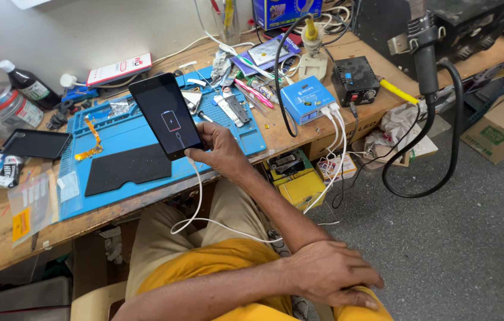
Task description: The person reassembles a disassembled smartphone on a workbench. They connect internal ribbon cables, place the battery, and secure components with tweezers. Finally, they connect a charging cable and confirm the device powers on and charges.
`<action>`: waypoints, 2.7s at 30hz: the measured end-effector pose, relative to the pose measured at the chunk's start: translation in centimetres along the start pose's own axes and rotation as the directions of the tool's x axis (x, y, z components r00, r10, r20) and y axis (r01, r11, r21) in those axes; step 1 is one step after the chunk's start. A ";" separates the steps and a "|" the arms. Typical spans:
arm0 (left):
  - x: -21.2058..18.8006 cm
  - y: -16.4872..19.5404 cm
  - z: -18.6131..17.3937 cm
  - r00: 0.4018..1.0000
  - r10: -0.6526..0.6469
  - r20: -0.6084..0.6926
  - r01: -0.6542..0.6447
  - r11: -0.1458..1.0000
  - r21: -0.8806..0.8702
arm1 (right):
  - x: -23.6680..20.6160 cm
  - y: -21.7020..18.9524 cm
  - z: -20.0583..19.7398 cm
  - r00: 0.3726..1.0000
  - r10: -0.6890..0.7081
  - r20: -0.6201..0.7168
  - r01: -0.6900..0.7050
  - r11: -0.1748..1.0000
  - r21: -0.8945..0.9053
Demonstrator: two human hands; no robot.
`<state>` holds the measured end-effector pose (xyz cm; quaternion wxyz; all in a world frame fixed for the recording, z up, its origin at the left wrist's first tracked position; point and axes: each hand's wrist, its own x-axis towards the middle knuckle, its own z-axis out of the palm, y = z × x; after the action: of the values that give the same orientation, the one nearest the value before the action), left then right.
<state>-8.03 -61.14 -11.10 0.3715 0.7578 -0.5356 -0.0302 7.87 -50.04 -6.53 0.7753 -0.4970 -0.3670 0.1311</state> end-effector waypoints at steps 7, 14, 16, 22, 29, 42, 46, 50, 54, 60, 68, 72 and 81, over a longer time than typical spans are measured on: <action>-1.3 -1.2 0.9 1.000 0.007 0.000 -0.007 0.985 0.170 | 0.1 0.1 -0.2 1.000 -0.002 -0.020 0.000 0.997 -0.077; -1.7 -1.2 1.0 1.000 0.012 -0.023 -0.009 0.992 0.124 | 0.0 0.0 -0.1 1.000 0.006 -0.024 -0.008 0.997 -0.076; -1.7 -1.2 1.0 1.000 -0.008 -0.004 0.008 0.988 0.155 | 0.1 -0.1 -0.1 1.000 0.008 -0.020 -0.009 0.997 -0.071; -1.8 -1.3 1.2 1.000 -0.016 0.012 0.013 0.981 0.194 | 0.1 0.3 -0.1 1.000 -0.014 -0.017 0.013 0.998 -0.062; -1.4 -1.8 1.3 1.000 -0.011 0.007 0.009 0.982 0.187 | 0.1 0.1 -0.5 1.000 -0.006 -0.015 0.005 0.998 -0.060; -1.2 -2.0 1.4 0.999 -0.020 0.036 0.012 0.975 0.224 | 0.1 0.0 -0.7 1.000 0.003 -0.016 -0.004 0.998 -0.070; -1.3 -2.0 1.4 0.999 -0.018 0.028 0.012 0.978 0.206 | 0.1 0.1 -0.7 1.000 0.009 -0.013 -0.010 0.998 -0.059; -1.4 -2.0 1.5 1.000 -0.014 0.019 0.010 0.976 0.217 | 0.2 0.1 -0.7 1.000 0.006 -0.009 -0.006 0.998 -0.065; -1.5 -2.0 1.5 1.000 -0.002 0.005 0.001 0.973 0.230 | 0.2 0.0 -0.6 1.000 0.006 -0.009 -0.006 0.996 -0.091; -1.5 -2.0 1.4 1.000 -0.003 0.007 0.001 0.972 0.236 | 0.2 0.0 -0.7 1.000 0.002 -0.004 -0.003 0.996 -0.086; -1.7 -2.1 1.5 1.000 -0.004 0.008 0.001 0.969 0.248 | 0.3 0.2 -0.6 1.000 0.002 0.001 -0.002 0.999 -0.039; -1.7 -2.3 1.8 1.000 -0.005 0.016 0.001 0.971 0.240 | 0.3 0.2 -0.6 1.000 0.010 -0.005 -0.010 0.999 -0.051; -1.7 -2.6 2.0 0.999 -0.028 0.045 0.018 0.976 0.219 | 0.3 0.1 -0.6 1.000 0.011 -0.011 -0.012 0.996 -0.087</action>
<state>-7.64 -60.38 -14.71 0.2725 0.7992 -0.5357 0.0063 8.51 -50.22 -6.61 0.7541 -0.5330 -0.3654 0.1170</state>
